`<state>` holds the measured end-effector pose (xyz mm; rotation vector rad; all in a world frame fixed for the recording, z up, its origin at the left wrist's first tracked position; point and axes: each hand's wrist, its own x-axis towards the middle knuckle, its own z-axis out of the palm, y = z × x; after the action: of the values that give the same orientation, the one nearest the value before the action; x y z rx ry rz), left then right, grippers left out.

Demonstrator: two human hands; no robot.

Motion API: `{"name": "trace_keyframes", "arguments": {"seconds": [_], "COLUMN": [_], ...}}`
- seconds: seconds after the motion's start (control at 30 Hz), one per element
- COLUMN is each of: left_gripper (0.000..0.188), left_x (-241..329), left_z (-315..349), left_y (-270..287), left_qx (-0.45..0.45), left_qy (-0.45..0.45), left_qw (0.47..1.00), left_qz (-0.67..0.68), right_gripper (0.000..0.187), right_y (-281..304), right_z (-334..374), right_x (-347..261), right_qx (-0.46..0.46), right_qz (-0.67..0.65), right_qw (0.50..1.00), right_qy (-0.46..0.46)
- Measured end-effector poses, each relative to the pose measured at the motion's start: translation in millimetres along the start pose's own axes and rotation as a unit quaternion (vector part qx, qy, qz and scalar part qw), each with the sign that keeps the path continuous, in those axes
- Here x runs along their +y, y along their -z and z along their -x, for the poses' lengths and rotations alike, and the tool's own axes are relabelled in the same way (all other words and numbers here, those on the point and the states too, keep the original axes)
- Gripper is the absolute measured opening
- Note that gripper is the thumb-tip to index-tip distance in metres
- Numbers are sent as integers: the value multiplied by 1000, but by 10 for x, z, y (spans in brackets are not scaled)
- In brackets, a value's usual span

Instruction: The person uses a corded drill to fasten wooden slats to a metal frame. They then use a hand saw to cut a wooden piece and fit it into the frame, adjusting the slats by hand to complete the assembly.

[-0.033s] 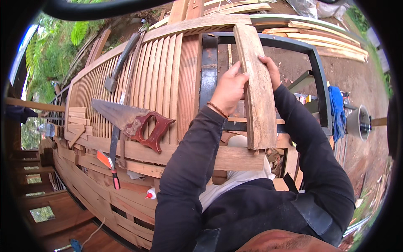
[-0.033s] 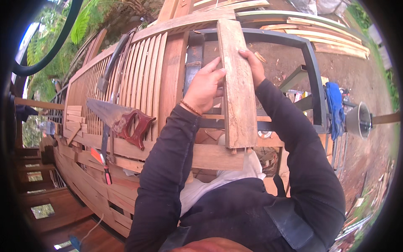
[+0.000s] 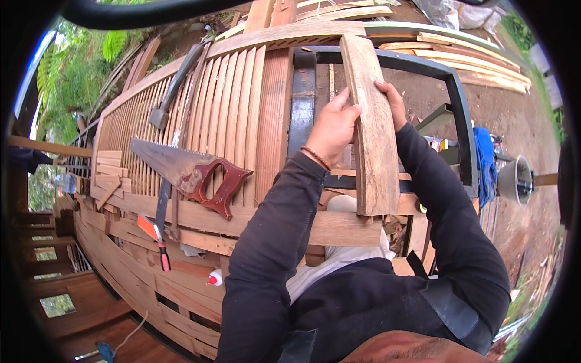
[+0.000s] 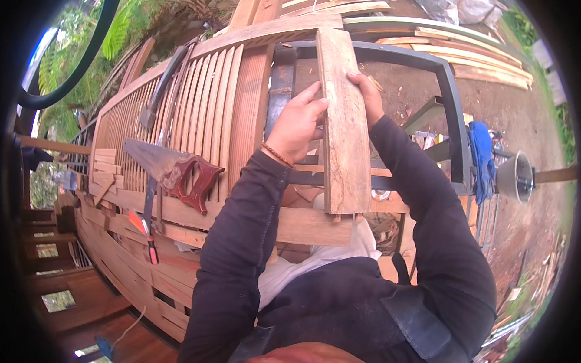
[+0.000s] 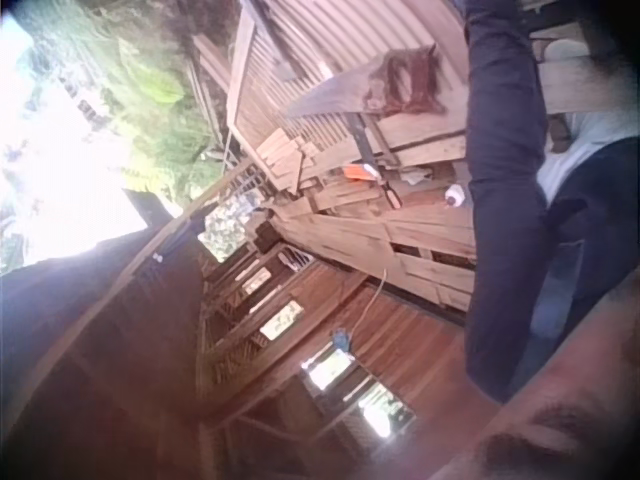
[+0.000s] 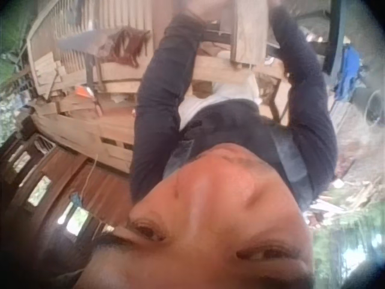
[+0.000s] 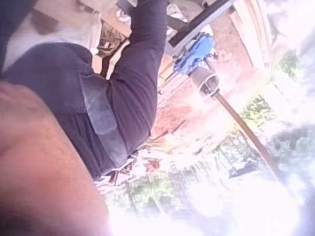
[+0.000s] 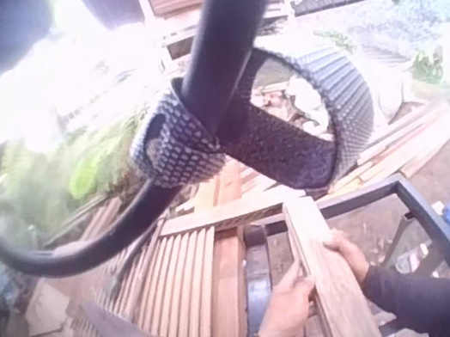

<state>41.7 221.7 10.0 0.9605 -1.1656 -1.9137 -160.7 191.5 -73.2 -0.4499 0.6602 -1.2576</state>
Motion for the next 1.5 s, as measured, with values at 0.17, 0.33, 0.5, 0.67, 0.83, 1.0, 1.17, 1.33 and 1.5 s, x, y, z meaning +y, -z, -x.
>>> {"name": "trace_keyframes", "arguments": {"seconds": [0.17,0.33,0.5,0.67,0.83,1.0,1.17,1.33,1.5], "left_gripper": [57,62,61,55,47,44,48,50,51], "left_x": [-205,-105,-107,-108,0,-25,-99,-97,-71], "left_z": [-180,-190,-199,-209,-131,-139,-185,-158,-158], "left_y": [80,113,95,93,68,94,98,99,81], "left_qx": [15,12,39,13,-6,6,5,9,13], "left_qy": [-50,-47,-97,-98,-79,-92,-103,-90,-76], "left_qw": [996,991,966,979,987,985,980,983,987], "left_qz": [-66,-124,-238,-178,-143,-147,-169,-161,-141], "right_gripper": [55,56,48,43,45,47,51,52,50], "right_y": [-141,-67,-111,-41,-124,-136,-96,-224,-292], "right_z": [-9,6,2,-46,-5,5,40,71,114], "right_x": [-49,-90,-153,-180,-226,-173,-144,-111,-112], "right_qx": [18,21,23,33,12,-13,-36,-10,-10], "right_qz": [20,34,61,69,108,75,61,93,124], "right_qw": [1000,999,997,996,993,996,996,992,986], "right_qy": [-1,0,45,47,46,47,49,80,108]}}
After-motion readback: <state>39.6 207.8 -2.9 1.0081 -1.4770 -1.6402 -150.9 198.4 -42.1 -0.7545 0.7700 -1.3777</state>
